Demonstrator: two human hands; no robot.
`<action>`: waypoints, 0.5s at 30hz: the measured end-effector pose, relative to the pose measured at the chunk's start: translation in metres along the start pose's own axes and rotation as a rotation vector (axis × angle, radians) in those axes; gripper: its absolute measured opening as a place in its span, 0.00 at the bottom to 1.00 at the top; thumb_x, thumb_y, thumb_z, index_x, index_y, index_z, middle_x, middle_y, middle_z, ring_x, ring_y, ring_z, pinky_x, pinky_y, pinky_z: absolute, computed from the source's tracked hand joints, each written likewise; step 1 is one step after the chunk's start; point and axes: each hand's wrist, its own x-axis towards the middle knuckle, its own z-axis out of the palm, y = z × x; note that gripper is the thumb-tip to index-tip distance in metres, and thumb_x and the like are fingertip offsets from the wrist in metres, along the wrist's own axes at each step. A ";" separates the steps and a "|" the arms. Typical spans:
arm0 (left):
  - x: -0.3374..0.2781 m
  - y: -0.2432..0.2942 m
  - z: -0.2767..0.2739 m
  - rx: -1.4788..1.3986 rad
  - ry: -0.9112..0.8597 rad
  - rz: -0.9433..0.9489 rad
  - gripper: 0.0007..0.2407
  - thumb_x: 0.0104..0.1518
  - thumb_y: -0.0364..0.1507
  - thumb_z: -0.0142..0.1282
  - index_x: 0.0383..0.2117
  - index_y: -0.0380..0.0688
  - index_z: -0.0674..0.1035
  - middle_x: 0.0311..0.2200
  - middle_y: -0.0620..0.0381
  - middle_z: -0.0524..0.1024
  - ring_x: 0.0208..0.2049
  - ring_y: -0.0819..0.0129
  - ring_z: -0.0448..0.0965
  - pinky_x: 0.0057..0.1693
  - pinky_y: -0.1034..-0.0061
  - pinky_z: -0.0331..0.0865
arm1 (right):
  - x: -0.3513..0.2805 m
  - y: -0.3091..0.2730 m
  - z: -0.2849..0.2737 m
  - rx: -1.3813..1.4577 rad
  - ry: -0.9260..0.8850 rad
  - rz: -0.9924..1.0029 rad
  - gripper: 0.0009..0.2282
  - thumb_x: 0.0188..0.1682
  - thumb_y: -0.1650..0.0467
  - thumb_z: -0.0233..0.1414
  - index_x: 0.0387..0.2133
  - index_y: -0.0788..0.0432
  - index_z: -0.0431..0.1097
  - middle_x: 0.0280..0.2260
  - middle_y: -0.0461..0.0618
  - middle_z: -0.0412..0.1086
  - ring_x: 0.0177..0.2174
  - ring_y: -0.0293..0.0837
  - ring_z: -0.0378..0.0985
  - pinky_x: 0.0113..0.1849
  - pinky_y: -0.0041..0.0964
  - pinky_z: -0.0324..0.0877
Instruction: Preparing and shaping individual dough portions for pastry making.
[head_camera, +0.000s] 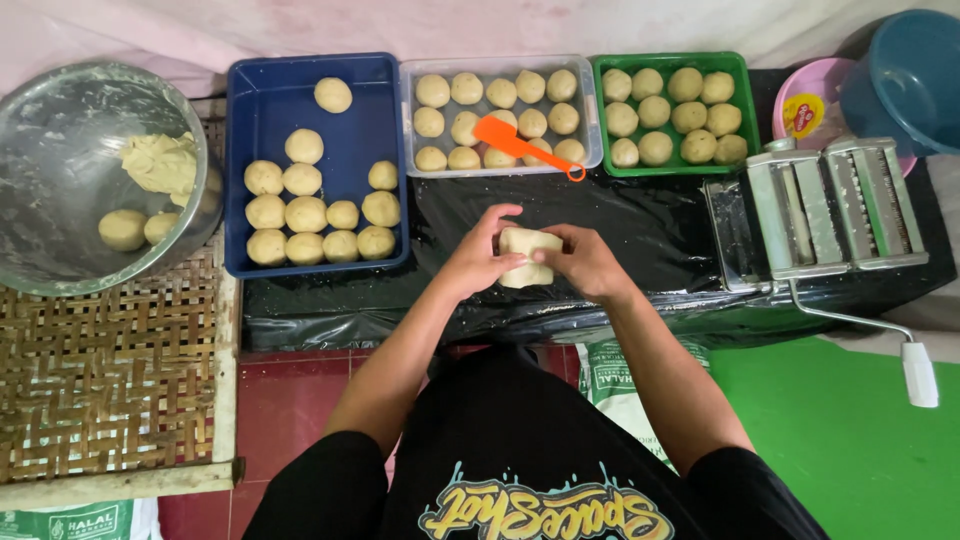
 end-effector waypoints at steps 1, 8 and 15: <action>-0.002 0.006 0.003 0.001 0.000 0.001 0.33 0.47 0.21 0.72 0.62 0.51 0.68 0.48 0.47 0.78 0.45 0.57 0.80 0.47 0.65 0.78 | -0.001 -0.003 -0.001 0.000 0.000 -0.001 0.19 0.43 0.74 0.66 0.48 0.68 0.74 0.33 0.58 0.74 0.30 0.45 0.76 0.30 0.37 0.76; -0.006 0.017 0.011 -0.136 0.039 -0.124 0.29 0.44 0.27 0.77 0.55 0.39 0.75 0.45 0.51 0.77 0.44 0.64 0.77 0.47 0.69 0.78 | 0.002 0.013 0.005 -0.073 0.180 -0.044 0.15 0.38 0.73 0.69 0.40 0.55 0.80 0.27 0.50 0.75 0.26 0.38 0.76 0.26 0.31 0.73; 0.004 -0.013 0.012 0.074 0.206 -0.080 0.18 0.40 0.33 0.78 0.37 0.43 0.84 0.28 0.51 0.82 0.31 0.64 0.82 0.35 0.70 0.76 | -0.014 -0.027 0.006 -0.098 0.080 -0.023 0.16 0.42 0.72 0.67 0.45 0.58 0.78 0.31 0.54 0.76 0.30 0.41 0.77 0.32 0.36 0.75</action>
